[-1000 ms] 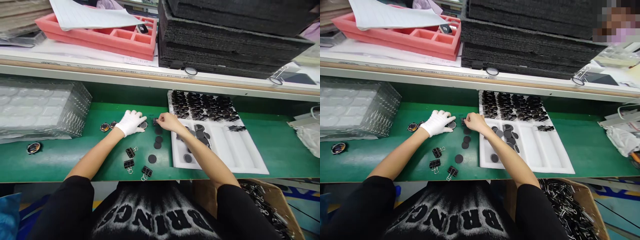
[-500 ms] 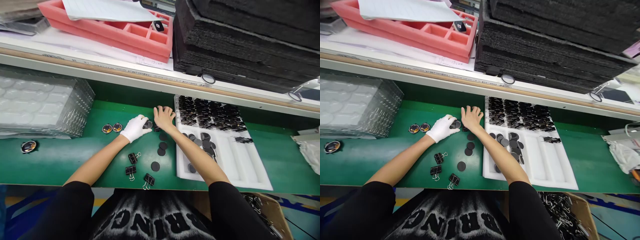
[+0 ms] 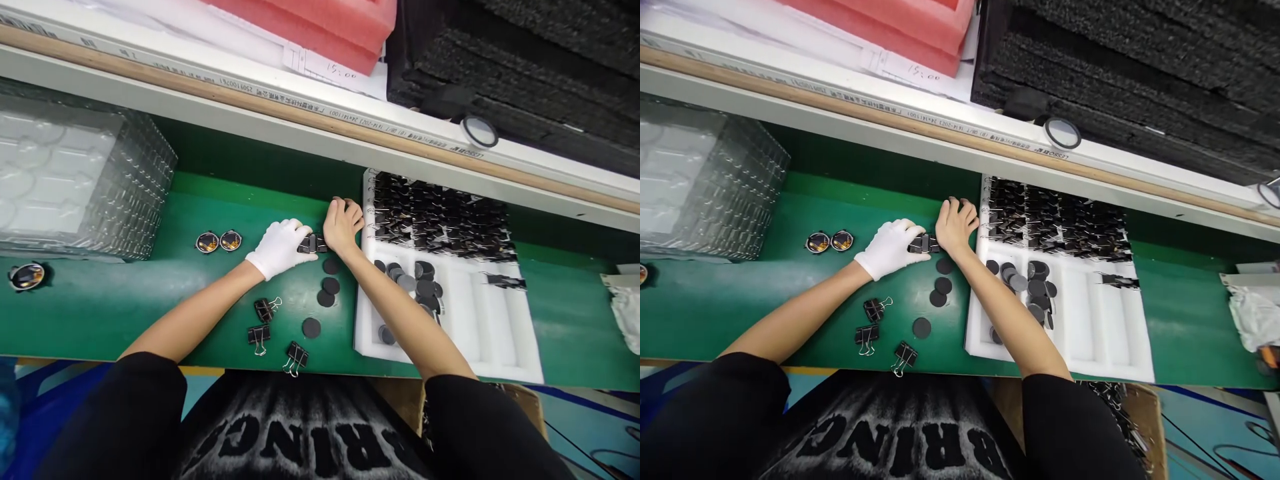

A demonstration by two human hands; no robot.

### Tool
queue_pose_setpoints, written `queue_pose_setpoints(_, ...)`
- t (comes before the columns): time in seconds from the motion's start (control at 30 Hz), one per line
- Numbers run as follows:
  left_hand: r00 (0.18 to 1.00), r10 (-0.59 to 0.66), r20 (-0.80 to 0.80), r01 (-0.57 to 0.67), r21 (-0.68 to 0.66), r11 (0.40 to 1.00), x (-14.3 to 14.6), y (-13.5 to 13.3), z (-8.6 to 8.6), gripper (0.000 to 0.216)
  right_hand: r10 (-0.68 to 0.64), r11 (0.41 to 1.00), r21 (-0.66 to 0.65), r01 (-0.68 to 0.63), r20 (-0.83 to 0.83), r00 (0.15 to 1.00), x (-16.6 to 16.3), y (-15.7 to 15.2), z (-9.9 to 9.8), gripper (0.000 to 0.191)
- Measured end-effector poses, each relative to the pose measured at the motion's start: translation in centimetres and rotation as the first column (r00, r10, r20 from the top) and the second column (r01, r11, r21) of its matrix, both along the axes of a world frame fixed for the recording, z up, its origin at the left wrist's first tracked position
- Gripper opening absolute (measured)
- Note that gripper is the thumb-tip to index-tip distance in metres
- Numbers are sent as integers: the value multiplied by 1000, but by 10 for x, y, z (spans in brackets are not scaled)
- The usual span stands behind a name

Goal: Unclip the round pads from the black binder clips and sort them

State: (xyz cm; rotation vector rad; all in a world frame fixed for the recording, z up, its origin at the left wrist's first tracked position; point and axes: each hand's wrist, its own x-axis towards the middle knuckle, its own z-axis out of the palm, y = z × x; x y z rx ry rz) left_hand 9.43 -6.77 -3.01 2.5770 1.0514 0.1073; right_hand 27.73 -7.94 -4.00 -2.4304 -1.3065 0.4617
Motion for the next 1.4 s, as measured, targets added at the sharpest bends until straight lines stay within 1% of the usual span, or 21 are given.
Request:
queue_pose_setpoints(0.23, 1000, 4, 11, -4, 34, 999, 1, -4, 0, 65, -34, 997, 70, 42, -105, 994, -2, 0, 6, 52)
queue_pose_setpoints(0.3, 994, 67, 87, -65, -32, 997, -2, -5, 5, 66, -6, 991, 128, 36, -229, 974, 2, 0, 13, 53)
queue_pose_setpoints(0.33, 978, 139, 155, -121, -120, 985, -4, -5, 9, 65, 60, 985, 175, -4, -318, 946, 6, -2, 19, 55)
queue_pose_setpoints(0.37, 946, 230, 231, -171, -247, 954, -6, -4, 15, 63, 178, 969, 233, -87, -403, 898, 10, -5, 25, 58)
queue_pose_setpoints(0.4, 901, 323, 290, -192, -401, 896, -8, -3, 22, 61, 329, 932, 297, -206, -462, 823, 14, -9, 33, 60)
queue_pose_setpoints(0.47, 831, 462, 311, -142, -684, 716, -12, 0, 38, 65, 586, 808, 404, -429, -481, 652, 21, -22, 48, 62)
queue_pose_setpoints(0.5, 827, 484, 287, -102, -770, 630, -13, 1, 46, 72, 646, 763, 428, -485, -467, 604, 23, -29, 55, 60)
queue_pose_setpoints(0.53, 837, 482, 261, -81, -811, 579, -14, 2, 54, 78, 657, 753, 431, -496, -465, 594, 25, -37, 61, 57)
queue_pose_setpoints(0.57, 849, 469, 243, -85, -813, 576, -14, 2, 61, 82, 624, 780, 427, -456, -488, 611, 25, -44, 66, 54)
queue_pose_setpoints(0.6, 858, 456, 238, -113, -778, 618, -14, 1, 66, 82, 565, 823, 420, -383, -534, 629, 26, -51, 70, 52)
queue_pose_setpoints(0.7, 889, 363, 279, -175, -526, 832, -10, -3, 76, 71, 394, 915, 360, -180, -705, 590, 29, -67, 79, 53)
queue_pose_setpoints(0.77, 917, 273, 290, -137, -414, 900, -5, -7, 79, 65, 334, 938, 327, -112, -767, 547, 35, -76, 82, 54)
queue_pose_setpoints(0.83, 930, 218, 296, -93, -383, 919, 3, -11, 81, 64, 326, 939, 330, -97, -763, 559, 42, -85, 84, 54)
queue_pose_setpoints(0.9, 935, 202, 293, -75, -392, 917, 13, -14, 83, 64, 346, 929, 353, -112, -716, 606, 48, -95, 84, 53)
queue_pose_setpoints(1.0, 951, 159, 265, -11, -487, 873, 24, -18, 85, 57, 380, 916, 371, -152, -683, 623, 58, -116, 83, 50)
queue_pose_setpoints(1.07, 952, 103, 287, 72, -540, 839, 26, -17, 85, 63, 374, 912, 389, -129, -660, 651, 72, -133, 84, 47)
queue_pose_setpoints(1.13, 945, 78, 318, 108, -527, 843, 22, -13, 80, 74, 337, 897, 437, -63, -586, 737, 103, -156, 87, 46)
queue_pose_setpoints(1.2, 954, 133, 268, 13, -480, 877, 12, -7, 69, 78, 279, 861, 508, -13, -452, 847, 154, -187, 91, 46)
queue_pose_setpoints(1.27, 961, 204, 187, -98, -460, 883, 0, -1, 55, 77, 190, 827, 562, -1, -278, 942, 220, -227, 94, 49)
queue_pose_setpoints(1.33, 952, 254, 168, -153, -457, 876, -10, 2, 40, 72, 23, 854, 514, 77, -184, 983, 289, -270, 94, 57)
queue_pose_setpoints(1.4, 928, 313, 204, -190, -463, 866, -16, 0, 31, 66, -122, 888, 411, 206, -222, 967, 346, -305, 87, 62)
